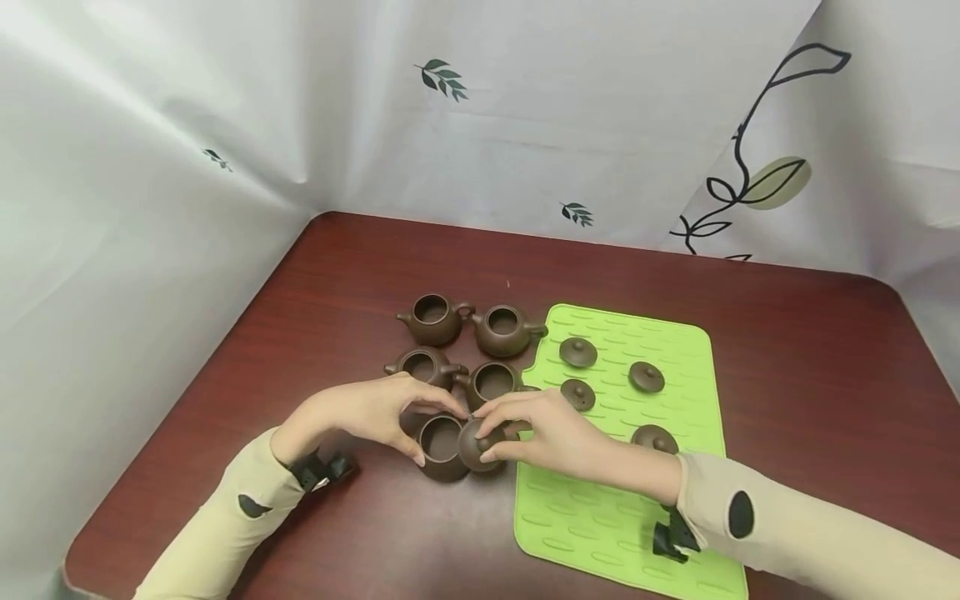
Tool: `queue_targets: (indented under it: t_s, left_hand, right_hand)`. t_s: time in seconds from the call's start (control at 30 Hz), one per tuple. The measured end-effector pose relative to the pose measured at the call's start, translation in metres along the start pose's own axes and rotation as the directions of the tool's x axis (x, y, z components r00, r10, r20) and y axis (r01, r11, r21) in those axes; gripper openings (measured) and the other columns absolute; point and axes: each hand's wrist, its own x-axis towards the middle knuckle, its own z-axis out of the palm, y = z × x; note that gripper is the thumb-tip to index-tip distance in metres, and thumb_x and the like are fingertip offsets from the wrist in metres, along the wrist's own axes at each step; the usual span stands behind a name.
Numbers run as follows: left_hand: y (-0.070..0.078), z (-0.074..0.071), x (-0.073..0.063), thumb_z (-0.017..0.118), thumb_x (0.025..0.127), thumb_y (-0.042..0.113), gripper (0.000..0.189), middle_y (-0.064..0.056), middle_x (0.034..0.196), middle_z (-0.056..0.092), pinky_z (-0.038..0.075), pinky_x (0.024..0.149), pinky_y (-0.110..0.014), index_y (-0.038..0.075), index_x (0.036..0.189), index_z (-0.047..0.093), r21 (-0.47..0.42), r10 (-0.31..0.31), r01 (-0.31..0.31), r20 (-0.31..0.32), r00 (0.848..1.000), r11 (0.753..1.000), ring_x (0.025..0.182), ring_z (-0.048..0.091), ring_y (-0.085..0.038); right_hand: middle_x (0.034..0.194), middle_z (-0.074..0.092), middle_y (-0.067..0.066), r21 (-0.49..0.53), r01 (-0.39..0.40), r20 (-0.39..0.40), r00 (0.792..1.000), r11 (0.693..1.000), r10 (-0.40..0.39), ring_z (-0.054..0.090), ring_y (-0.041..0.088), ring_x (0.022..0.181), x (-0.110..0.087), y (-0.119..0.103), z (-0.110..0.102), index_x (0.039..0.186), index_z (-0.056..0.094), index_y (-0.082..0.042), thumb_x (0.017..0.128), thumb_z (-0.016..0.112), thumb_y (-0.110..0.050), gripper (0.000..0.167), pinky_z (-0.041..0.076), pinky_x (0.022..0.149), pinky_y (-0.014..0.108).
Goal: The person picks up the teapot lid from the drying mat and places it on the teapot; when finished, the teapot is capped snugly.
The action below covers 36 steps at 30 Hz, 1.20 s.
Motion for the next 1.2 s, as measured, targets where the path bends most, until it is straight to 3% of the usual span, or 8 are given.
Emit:
queue_targets:
  t_s: [0.13,0.27,0.4,0.57,0.7,0.83,1.07,1.2]
  left_hand:
    - [0.0,0.0,0.0,0.083,0.067,0.005,0.073,0.003,0.125,0.059,0.038,0.1,-0.019,0.011,0.13,0.046,-0.104,0.024,-0.024,0.0,1.0,0.994,0.119,0.049,-0.003]
    - [-0.002,0.002,0.002,0.085,0.065,0.01,0.084,0.005,0.128,0.056,0.038,0.1,-0.019,0.015,0.136,0.039,-0.04,0.043,-0.044,-0.028,0.999,0.998,0.119,0.048,-0.002]
    - [-0.003,0.004,0.004,0.085,0.065,0.009,0.093,0.002,0.132,0.052,0.038,0.099,-0.019,0.013,0.141,0.031,-0.057,0.065,-0.066,-0.024,0.998,0.996,0.12,0.048,-0.002]
    - [-0.002,0.004,0.002,0.083,0.067,0.004,0.097,-0.003,0.13,0.055,0.038,0.099,-0.019,0.012,0.144,0.024,-0.119,0.063,-0.063,-0.002,0.998,0.991,0.119,0.049,-0.002]
    - [0.0,0.002,-0.002,0.082,0.068,0.008,0.092,0.002,0.129,0.056,0.038,0.099,-0.02,0.016,0.143,0.029,-0.029,0.045,-0.045,-0.001,0.999,0.999,0.117,0.049,0.0]
    - [0.001,0.001,-0.002,0.081,0.068,0.012,0.086,0.009,0.127,0.056,0.039,0.097,-0.02,0.02,0.139,0.033,0.06,0.043,-0.043,0.006,0.999,0.997,0.114,0.049,0.002]
    - [0.0,0.001,-0.003,0.081,0.067,0.011,0.089,0.008,0.126,0.056,0.039,0.098,-0.021,0.018,0.14,0.031,0.057,0.064,-0.065,0.014,0.998,0.996,0.114,0.05,0.001]
    - [-0.001,0.0,-0.005,0.081,0.067,0.013,0.094,0.005,0.136,0.048,0.035,0.102,-0.023,0.015,0.144,0.028,0.08,0.093,-0.093,0.007,0.996,0.992,0.12,0.046,-0.002]
  right_hand:
    - [0.107,0.069,-0.002,-0.036,0.023,0.016,1.0,0.999,-0.022,0.064,0.008,0.093,0.015,-0.003,0.009,0.091,0.071,-0.022,0.078,0.075,-0.024,0.014,0.053,0.071,0.022]
    - [0.105,0.07,-0.003,-0.04,-0.003,0.035,0.999,0.999,0.004,0.065,0.007,0.088,0.026,-0.002,0.016,0.09,0.071,-0.021,0.078,0.076,-0.023,0.013,0.053,0.068,0.023]
    - [0.097,0.071,-0.006,-0.077,-0.03,0.059,0.998,0.997,0.034,0.059,0.001,0.073,0.03,-0.001,0.022,0.091,0.072,-0.021,0.078,0.075,-0.023,0.014,0.049,0.06,0.021]
    - [0.086,0.07,-0.01,-0.205,0.05,0.067,0.997,0.977,-0.037,0.05,-0.003,0.063,0.031,-0.001,0.029,0.096,0.07,-0.021,0.081,0.073,-0.024,0.016,0.043,0.057,0.014]
    - [0.093,0.068,-0.008,-0.307,0.118,0.105,0.99,0.944,-0.089,0.062,0.002,0.08,0.032,-0.004,0.03,0.102,0.066,-0.02,0.085,0.068,-0.027,0.018,0.05,0.068,0.019]
    - [0.1,0.065,-0.007,-0.345,0.158,0.151,0.982,0.925,-0.112,0.062,0.01,0.094,0.033,-0.007,0.029,0.107,0.061,-0.019,0.089,0.062,-0.027,0.019,0.051,0.077,0.024]
    - [0.116,0.064,-0.007,-0.427,0.168,0.203,0.975,0.889,-0.088,0.056,0.021,0.114,0.029,-0.012,0.029,0.119,0.06,-0.019,0.092,0.058,-0.03,0.029,0.049,0.089,0.033]
    - [0.125,0.06,0.0,-0.487,0.244,0.244,0.96,0.839,-0.137,0.051,0.024,0.122,0.025,-0.01,0.028,0.126,0.058,-0.012,0.092,0.059,-0.028,0.037,0.042,0.099,0.037]
